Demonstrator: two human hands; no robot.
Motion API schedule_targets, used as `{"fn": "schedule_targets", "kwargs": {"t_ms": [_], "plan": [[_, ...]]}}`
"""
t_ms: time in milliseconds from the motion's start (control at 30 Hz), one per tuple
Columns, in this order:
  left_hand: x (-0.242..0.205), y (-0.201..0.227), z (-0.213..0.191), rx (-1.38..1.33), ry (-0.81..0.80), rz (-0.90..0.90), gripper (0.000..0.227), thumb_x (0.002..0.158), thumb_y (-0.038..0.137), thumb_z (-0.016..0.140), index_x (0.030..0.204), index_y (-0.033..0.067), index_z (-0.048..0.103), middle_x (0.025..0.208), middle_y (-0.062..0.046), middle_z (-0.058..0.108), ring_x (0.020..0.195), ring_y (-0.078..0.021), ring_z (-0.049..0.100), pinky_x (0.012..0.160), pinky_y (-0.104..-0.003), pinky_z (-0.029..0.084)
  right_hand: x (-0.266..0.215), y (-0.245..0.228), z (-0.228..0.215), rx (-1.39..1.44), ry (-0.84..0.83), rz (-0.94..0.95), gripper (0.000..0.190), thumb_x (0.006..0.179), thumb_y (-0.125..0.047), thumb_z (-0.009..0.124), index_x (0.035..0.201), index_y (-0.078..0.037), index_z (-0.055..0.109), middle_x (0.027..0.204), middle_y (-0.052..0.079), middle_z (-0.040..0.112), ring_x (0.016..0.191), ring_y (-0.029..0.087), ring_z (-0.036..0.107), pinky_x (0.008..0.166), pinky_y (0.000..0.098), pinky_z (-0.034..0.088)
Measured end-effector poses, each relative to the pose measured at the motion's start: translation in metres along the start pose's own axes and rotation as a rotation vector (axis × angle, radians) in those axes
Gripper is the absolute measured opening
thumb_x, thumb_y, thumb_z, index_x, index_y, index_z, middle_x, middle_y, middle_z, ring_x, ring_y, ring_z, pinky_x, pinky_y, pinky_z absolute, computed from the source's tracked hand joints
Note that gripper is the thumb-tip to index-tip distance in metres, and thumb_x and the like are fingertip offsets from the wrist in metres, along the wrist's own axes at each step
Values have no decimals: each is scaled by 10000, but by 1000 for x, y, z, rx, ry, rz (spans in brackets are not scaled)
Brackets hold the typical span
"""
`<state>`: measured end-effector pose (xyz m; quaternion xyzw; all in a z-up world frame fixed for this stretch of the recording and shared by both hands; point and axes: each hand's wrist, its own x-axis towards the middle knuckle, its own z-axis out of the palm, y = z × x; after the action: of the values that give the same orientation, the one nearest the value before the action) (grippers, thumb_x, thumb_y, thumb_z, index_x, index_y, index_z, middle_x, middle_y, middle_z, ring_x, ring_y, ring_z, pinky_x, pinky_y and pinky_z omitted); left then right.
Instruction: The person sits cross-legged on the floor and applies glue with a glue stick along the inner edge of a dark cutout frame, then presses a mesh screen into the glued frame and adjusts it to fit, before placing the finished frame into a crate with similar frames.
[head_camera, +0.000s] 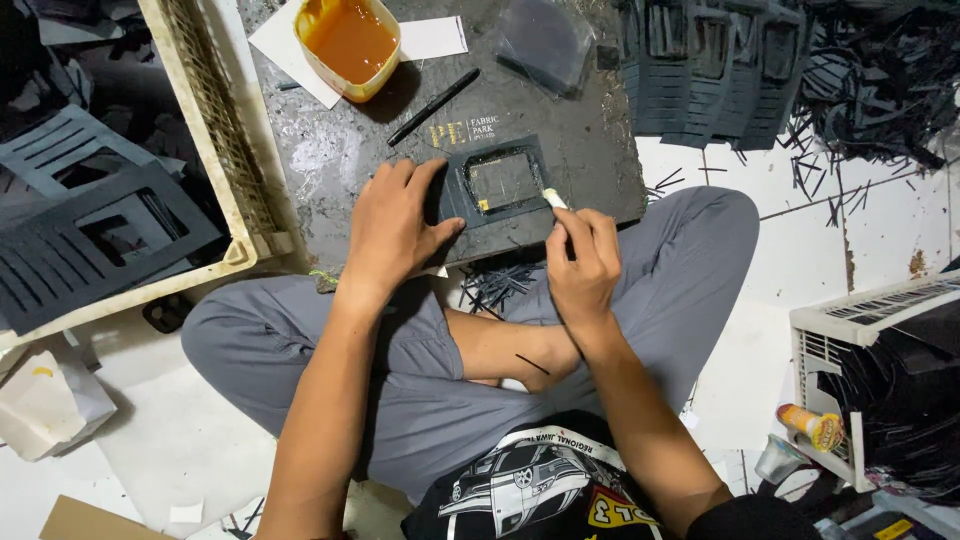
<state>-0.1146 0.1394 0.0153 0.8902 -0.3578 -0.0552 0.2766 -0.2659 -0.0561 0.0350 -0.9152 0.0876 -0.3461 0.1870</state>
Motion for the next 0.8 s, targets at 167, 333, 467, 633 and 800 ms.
{"fn": "schedule_targets", "kwargs": {"t_ms": [167, 333, 467, 633, 800], "plan": [[1, 2, -4, -14, -6, 2, 780, 682, 418, 923, 1338, 125, 618, 946, -88, 612, 888, -340, 606, 775, -461, 504, -6, 4, 3, 49, -83, -38, 210, 875, 121, 688, 1014, -25, 747, 956, 100, 605, 876, 288, 654, 797, 406, 551], [0, 2, -4, -3, -1, -7, 800, 665, 402, 933, 1351, 137, 618, 953, -83, 622, 895, -333, 607, 793, -447, 503, 2, 6, 0, -8, -8, -78, 186, 887, 120, 666, 1009, -6, 728, 926, 135, 571, 818, 332, 636, 764, 426, 550], [1, -1, -1, -12, -15, -15, 802, 674, 412, 925, 1361, 150, 606, 961, -77, 614, 900, -330, 603, 791, -450, 500, 2, 5, -1, 17, -23, -114, 207, 875, 134, 669, 1001, -11, 745, 964, 138, 588, 849, 327, 642, 779, 431, 550], [2, 0, -2, -29, -32, -29, 787, 697, 404, 916, 1369, 143, 600, 972, -78, 613, 915, -330, 603, 803, -446, 495, 3, 14, -4, 45, -97, -138, 176, 889, 137, 662, 978, 6, 738, 971, 161, 608, 864, 357, 653, 793, 435, 555], [1, 1, -1, -21, 6, -9, 775, 676, 383, 925, 1348, 142, 625, 962, -84, 621, 896, -336, 606, 790, -452, 499, 6, 18, -12, 87, -184, -172, 208, 874, 149, 676, 990, -4, 754, 974, 174, 627, 872, 375, 654, 807, 449, 552]]}}
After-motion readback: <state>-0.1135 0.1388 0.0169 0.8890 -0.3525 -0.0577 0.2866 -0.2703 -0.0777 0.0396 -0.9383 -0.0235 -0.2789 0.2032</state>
